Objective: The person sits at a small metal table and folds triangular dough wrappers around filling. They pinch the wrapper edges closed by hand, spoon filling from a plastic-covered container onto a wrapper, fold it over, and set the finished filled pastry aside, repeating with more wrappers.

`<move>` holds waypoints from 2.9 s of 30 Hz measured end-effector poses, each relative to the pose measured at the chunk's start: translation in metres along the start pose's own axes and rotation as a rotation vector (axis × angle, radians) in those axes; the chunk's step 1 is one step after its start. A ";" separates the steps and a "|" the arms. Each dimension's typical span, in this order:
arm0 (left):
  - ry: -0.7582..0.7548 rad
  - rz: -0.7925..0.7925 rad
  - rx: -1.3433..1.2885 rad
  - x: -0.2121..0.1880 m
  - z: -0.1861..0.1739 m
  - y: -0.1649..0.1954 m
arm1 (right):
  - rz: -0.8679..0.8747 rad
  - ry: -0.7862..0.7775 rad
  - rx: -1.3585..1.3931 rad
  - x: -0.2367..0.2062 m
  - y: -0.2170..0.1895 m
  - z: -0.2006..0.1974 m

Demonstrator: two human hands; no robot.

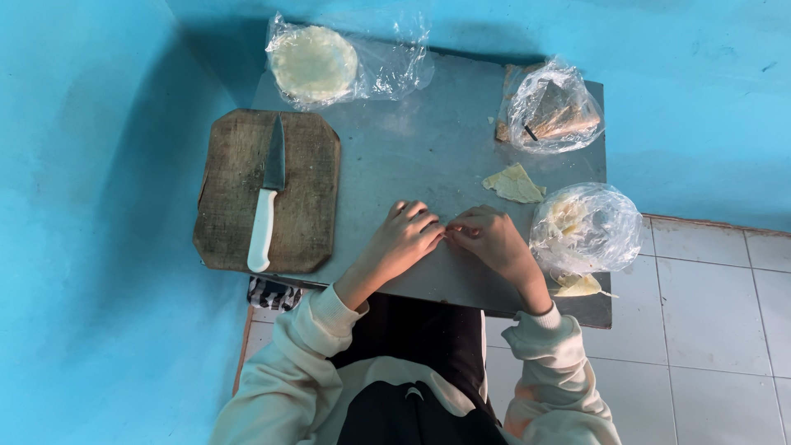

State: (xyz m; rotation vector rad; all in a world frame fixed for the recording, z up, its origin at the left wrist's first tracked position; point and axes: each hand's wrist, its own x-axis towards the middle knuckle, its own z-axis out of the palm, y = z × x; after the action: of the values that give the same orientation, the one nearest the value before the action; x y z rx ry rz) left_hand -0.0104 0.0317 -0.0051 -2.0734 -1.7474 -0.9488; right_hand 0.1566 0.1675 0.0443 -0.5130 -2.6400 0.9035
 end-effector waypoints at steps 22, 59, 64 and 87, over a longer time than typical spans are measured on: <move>-0.106 -0.081 -0.086 0.010 0.001 -0.010 | -0.072 0.156 -0.121 -0.009 -0.013 0.005; -0.008 -0.038 -0.029 0.013 -0.004 -0.011 | -0.178 0.160 -0.170 -0.004 -0.008 0.001; -0.025 -0.039 -0.028 0.013 -0.001 -0.011 | -0.188 0.218 -0.154 -0.006 -0.010 -0.001; 0.003 -0.093 -0.034 0.006 -0.005 -0.015 | -0.259 0.237 -0.280 -0.004 -0.015 -0.001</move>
State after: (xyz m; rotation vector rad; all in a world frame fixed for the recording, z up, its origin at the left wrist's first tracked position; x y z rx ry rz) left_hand -0.0260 0.0371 -0.0010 -2.0258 -1.8530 -1.0141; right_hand 0.1571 0.1550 0.0540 -0.3077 -2.5461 0.3738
